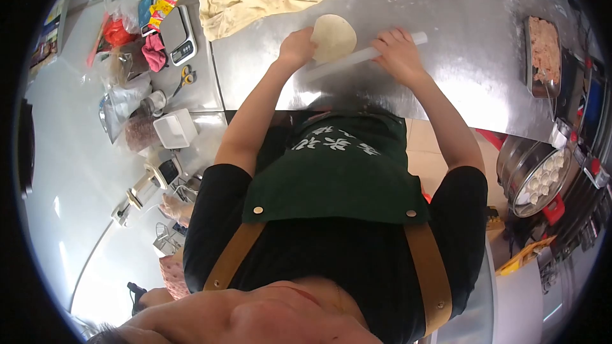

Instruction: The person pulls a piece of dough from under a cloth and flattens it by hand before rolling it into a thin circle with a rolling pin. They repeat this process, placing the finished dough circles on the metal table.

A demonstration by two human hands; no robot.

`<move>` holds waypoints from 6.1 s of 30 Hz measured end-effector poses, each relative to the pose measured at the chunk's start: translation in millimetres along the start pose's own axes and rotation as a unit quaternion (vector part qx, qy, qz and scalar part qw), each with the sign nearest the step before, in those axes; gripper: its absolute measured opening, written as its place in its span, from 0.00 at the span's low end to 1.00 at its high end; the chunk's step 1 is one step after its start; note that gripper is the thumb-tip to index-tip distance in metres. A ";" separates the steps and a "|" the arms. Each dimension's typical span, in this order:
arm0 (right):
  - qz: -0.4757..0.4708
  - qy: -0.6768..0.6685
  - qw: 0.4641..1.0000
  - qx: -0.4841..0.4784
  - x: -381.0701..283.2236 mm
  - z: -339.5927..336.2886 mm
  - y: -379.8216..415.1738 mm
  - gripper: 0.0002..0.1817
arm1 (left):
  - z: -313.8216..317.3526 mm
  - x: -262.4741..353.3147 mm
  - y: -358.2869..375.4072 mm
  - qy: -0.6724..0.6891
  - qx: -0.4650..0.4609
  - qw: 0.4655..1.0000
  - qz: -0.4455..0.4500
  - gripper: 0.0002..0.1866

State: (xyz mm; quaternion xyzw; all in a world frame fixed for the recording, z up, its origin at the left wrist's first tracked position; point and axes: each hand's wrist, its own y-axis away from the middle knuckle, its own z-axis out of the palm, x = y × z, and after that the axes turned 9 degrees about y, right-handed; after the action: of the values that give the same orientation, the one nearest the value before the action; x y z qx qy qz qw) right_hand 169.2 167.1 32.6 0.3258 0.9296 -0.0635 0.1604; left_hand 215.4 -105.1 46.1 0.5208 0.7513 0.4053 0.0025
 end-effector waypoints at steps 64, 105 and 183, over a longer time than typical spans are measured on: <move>0.182 0.150 0.969 0.074 -15.1 55.9 -99.8 0.34 | -2.5 1.1 -76.4 0.150 -0.110 0.974 0.132 0.20; 0.122 0.154 0.978 0.074 -27.0 48.9 -93.4 0.29 | 8.3 -21.0 -33.1 0.348 -0.004 0.937 0.042 0.20; -0.045 -0.004 0.999 -0.004 1.6 -5.5 -0.3 0.19 | 4.5 -16.8 -13.4 0.089 0.001 0.993 0.076 0.19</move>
State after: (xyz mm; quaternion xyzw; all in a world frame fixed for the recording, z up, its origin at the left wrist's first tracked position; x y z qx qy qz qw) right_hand 166.4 169.0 37.3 0.2825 0.9429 -0.0688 0.1626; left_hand 214.5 -117.3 27.9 0.5386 0.7071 0.4479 -0.0959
